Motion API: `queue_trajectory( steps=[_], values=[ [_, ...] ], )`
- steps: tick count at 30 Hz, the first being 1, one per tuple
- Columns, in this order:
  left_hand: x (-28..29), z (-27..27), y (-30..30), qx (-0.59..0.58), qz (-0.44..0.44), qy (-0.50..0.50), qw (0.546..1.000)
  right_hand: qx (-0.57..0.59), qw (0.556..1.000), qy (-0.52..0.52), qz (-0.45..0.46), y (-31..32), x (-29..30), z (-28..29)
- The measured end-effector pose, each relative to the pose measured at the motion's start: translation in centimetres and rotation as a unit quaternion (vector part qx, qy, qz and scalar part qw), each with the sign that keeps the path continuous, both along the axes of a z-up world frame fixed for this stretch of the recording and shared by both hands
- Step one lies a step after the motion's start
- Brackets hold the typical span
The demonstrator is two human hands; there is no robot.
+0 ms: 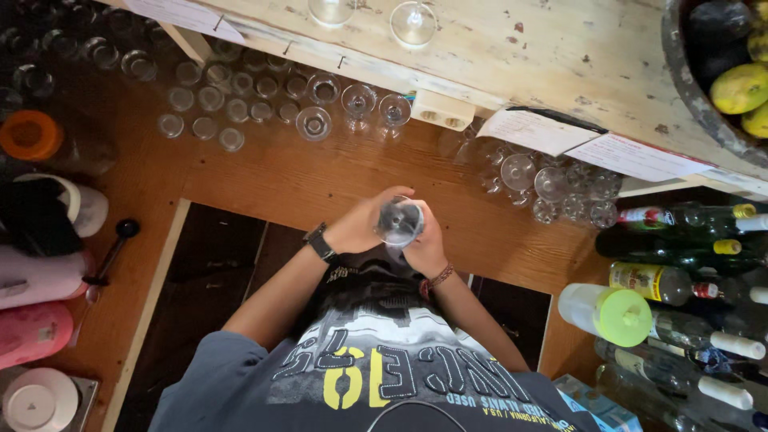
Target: The person wipes the exterior and interior of several wine glasses using a gray cloth. They handle each glass individually, rotating it to clean all sides, and place the cleaned glasses on a wooden shelf above the counter.
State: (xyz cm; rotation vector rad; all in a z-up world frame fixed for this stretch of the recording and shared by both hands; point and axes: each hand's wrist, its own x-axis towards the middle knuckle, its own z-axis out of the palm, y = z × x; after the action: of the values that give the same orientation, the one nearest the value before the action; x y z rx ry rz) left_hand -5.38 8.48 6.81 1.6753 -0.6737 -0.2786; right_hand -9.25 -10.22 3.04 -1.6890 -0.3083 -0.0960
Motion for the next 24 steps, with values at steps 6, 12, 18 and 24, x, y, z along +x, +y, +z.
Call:
queue_trajectory(
  steps=[6,12,18,24],
  values=[
    [-0.5,3.9,0.6,0.015,-0.016,0.050,0.999,-0.020,0.995,-0.024,-0.100,-3.1,1.5,-1.8],
    [-0.4,7.2,-0.4,0.158,0.028,-0.217,0.963,-0.075,0.997,-0.029,-0.001,-2.3,0.6,-2.2],
    [-0.5,7.9,-0.7,0.201,0.068,-0.284,0.935,-0.226,0.973,0.042,0.007,-0.6,0.0,-1.2],
    [0.0,9.4,0.0,0.156,0.107,-0.309,0.932,-0.221,0.973,-0.033,0.060,-1.8,-0.4,3.2]
  ],
)
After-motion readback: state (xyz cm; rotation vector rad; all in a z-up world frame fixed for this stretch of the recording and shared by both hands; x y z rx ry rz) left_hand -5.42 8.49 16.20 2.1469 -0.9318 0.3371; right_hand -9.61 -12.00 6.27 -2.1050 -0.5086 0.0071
